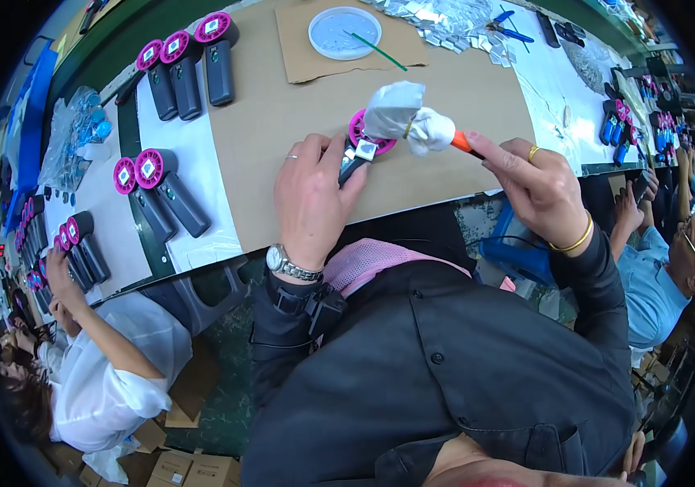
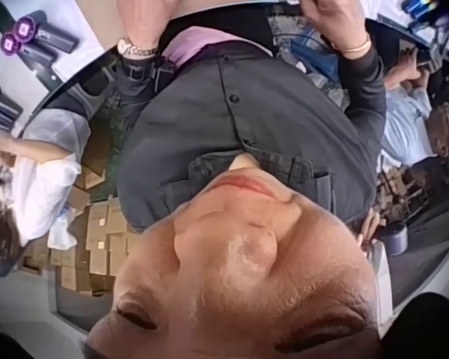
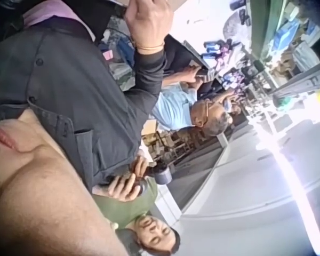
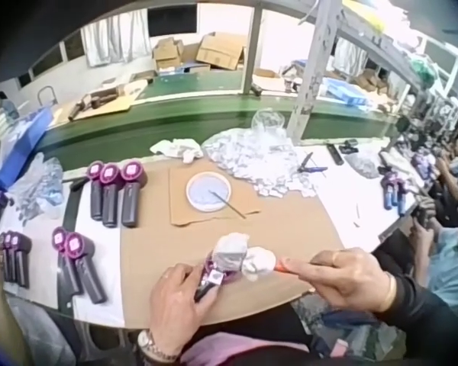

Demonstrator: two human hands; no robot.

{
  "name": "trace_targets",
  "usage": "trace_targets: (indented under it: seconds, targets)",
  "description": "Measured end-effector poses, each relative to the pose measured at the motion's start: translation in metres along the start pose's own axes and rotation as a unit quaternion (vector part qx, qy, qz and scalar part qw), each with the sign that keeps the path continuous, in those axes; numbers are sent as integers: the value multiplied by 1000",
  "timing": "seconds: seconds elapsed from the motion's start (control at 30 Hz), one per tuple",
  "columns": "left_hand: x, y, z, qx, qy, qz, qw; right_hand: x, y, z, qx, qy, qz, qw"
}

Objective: The person wipes a handheld fan with a cloth, applies liquid to it using a stick, and places a small square piece onto the fan before pressing it down with a padded tool.

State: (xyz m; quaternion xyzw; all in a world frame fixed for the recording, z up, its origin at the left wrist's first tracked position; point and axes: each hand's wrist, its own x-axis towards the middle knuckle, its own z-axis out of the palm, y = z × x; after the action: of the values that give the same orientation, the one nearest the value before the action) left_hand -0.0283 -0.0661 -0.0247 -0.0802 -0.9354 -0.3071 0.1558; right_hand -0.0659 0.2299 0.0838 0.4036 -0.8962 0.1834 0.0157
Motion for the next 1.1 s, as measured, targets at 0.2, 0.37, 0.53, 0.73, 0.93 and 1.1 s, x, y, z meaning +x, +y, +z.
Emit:
trace_targets:
  seconds: [0.2, 0.37, 0.53, 0.73, 0.93, 1.1]
  targets:
    - [-1, -1, -1, -3, 0, -1, 1000, 6, -11, -17, 73, 112, -1, 991]
    - [2, 1, -3, 1, -5, 19, 1000, -1, -8, 1, -66, -23, 16, 997]
    - [3, 0, -2, 0, -4, 10, 1000, 2, -3, -4, 10, 31, 1, 999]
    - [-1, 0, -1, 4, -7, 5, 1000, 2, -14, -20, 33, 91, 6, 995]
    - [1, 0, -1, 4, -6, 4, 1000, -3, -6, -6, 14, 45, -3, 999]
    - [-1, -1, 1, 15, 1, 11, 1000, -1, -1, -1, -14, -3, 8, 1000]
